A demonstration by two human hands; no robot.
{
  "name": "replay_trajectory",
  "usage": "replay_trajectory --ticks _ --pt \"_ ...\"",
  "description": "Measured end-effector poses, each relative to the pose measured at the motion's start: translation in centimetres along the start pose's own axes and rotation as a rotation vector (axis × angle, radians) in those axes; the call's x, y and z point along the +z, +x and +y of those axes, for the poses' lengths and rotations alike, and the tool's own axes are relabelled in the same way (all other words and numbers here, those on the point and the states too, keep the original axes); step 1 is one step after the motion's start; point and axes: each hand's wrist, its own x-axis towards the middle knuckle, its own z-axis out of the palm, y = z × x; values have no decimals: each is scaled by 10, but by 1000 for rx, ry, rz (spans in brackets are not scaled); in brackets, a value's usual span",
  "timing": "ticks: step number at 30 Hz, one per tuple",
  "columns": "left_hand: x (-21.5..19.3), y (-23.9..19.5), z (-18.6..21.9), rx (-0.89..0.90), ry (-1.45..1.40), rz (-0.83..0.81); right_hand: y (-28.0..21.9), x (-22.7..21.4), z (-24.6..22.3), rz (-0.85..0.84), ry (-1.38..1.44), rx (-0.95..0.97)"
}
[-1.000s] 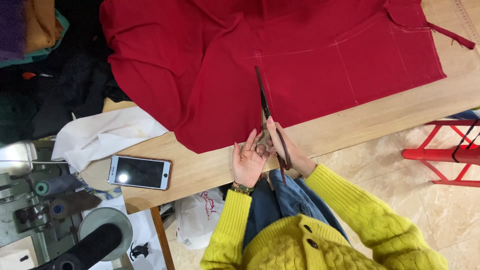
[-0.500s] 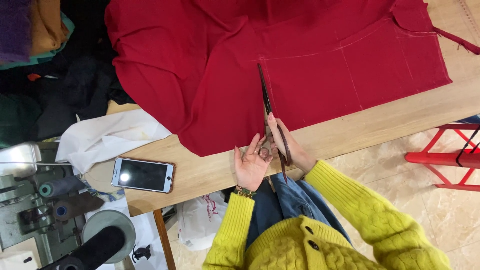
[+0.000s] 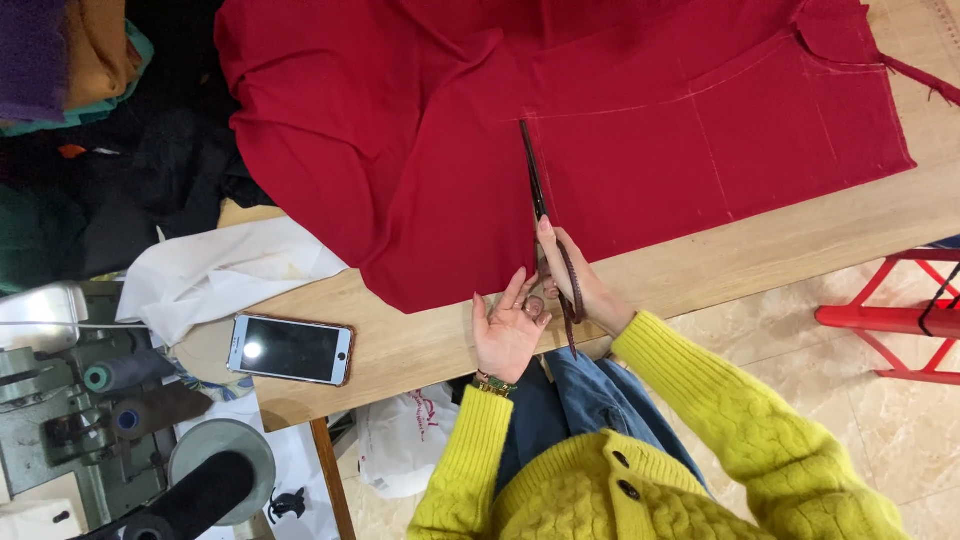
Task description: Cutting red fabric along a pattern line with scissors and then folding and smoothing the pieces to organize them on a wooden table.
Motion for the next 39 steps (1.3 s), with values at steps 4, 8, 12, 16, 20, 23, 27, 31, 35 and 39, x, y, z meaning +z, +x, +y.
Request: replay_trajectory --ticks 4,8,12,16,20,23,27,31,35,39 --pt "2 0 0 2 -16 8 19 -1 5 15 -123 -45" --pt "-1 0 0 4 -21 28 25 2 0 13 -83 -77" --pt "-3 -1 -1 1 -14 27 13 5 -9 38 -176 -108" --pt "-5 0 -1 4 -18 33 7 10 -14 67 -230 -162" --pt "-1 0 -1 1 -31 25 -1 17 -23 66 -174 -134" --pt "-1 -1 0 -4 -28 26 -4 18 -26 70 -189 -121" --pt "3 0 -1 -5 -24 30 -12 22 -34 71 -161 -120" --pt "2 0 0 -9 -25 34 32 8 2 89 -125 -164" --pt "1 1 1 -12 -15 39 24 12 -3 80 -98 -134" --pt "-4 2 1 -10 -20 42 5 13 -30 12 57 -42"
